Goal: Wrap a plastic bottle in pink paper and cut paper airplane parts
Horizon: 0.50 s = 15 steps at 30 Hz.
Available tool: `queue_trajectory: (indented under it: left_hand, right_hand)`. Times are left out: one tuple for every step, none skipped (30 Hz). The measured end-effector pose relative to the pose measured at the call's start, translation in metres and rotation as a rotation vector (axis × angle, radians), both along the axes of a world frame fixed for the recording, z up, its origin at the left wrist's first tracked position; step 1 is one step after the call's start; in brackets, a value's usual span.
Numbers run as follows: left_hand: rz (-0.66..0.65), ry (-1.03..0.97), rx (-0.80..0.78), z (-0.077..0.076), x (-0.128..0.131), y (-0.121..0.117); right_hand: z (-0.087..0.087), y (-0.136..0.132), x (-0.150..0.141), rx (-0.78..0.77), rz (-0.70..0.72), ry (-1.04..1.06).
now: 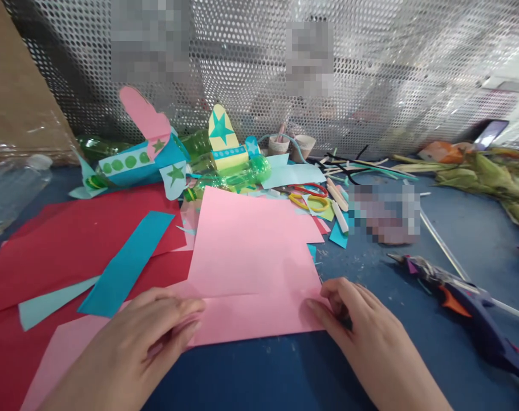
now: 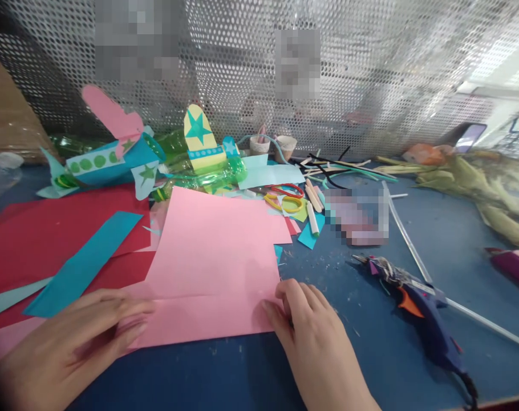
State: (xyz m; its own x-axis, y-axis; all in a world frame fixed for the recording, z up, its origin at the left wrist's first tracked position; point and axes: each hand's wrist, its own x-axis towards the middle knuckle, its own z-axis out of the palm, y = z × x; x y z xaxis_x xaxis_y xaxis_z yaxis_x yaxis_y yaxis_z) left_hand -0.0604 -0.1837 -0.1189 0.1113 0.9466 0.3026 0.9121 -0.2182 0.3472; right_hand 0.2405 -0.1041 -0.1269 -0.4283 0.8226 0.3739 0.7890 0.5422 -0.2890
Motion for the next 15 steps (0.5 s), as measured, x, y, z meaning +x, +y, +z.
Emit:
queue_trajectory:
  left_hand:
    - [0.0,0.013,0.007,-0.0009,-0.0006,0.0002]
    - [0.002,0.022,0.01,-0.0015,-0.0011,0.0003]
    - [0.003,0.027,0.01,-0.0019,-0.0013,0.0004]
    - [0.003,0.029,0.011,-0.002,-0.0013,0.0004]
    - [0.002,0.031,0.009,-0.0019,-0.0013,0.0003]
    - [0.0,0.031,0.003,-0.0017,-0.0013,0.0002]
    - [0.0,0.03,-0.003,-0.0014,-0.0013,-0.0001]
    - [0.001,0.028,-0.008,-0.0012,-0.0013,-0.0003]
    - [0.001,0.027,-0.013,-0.001,-0.0015,-0.0005]
    - [0.0,0.027,-0.021,-0.0009,-0.0017,-0.0007]
    - [-0.002,0.029,-0.025,-0.0009,-0.0021,-0.0009]
    - [-0.004,0.033,-0.025,-0.0009,-0.0025,-0.0011]
    - [-0.004,0.038,-0.021,-0.0008,-0.0028,-0.0011]
    - [-0.007,0.041,-0.017,-0.0006,-0.0032,-0.0011]
    - [-0.01,0.041,-0.014,-0.0003,-0.0034,-0.0011]
  right_hand:
    - [-0.0002,0.0002,0.0006,0.004,0.001,0.002]
    - [-0.0005,0.0006,0.0014,0.003,0.002,0.005]
    - [-0.001,0.0011,0.0022,0.001,0.006,0.011]
    - [-0.0016,0.0017,0.003,-0.006,0.008,0.016]
    - [-0.0022,0.0022,0.0038,-0.018,0.015,0.021]
    - [-0.0029,0.0027,0.0044,-0.033,0.015,0.027]
    - [-0.0034,0.003,0.0048,-0.048,0.017,0.035]
    - [-0.0037,0.003,0.0048,-0.064,0.011,0.044]
    - [-0.0039,0.0027,0.0046,-0.078,-0.002,0.058]
    - [-0.0038,0.0022,0.0041,-0.092,-0.014,0.069]
    - [-0.0035,0.0015,0.0035,-0.102,-0.024,0.081]
    - [-0.003,0.0007,0.0028,-0.109,-0.031,0.09]
    - [-0.0024,-0.0001,0.0023,-0.113,-0.035,0.096]
    - [-0.0016,-0.0008,0.0018,-0.112,-0.041,0.1]
    - [-0.0007,-0.0013,0.0016,-0.108,-0.033,0.1]
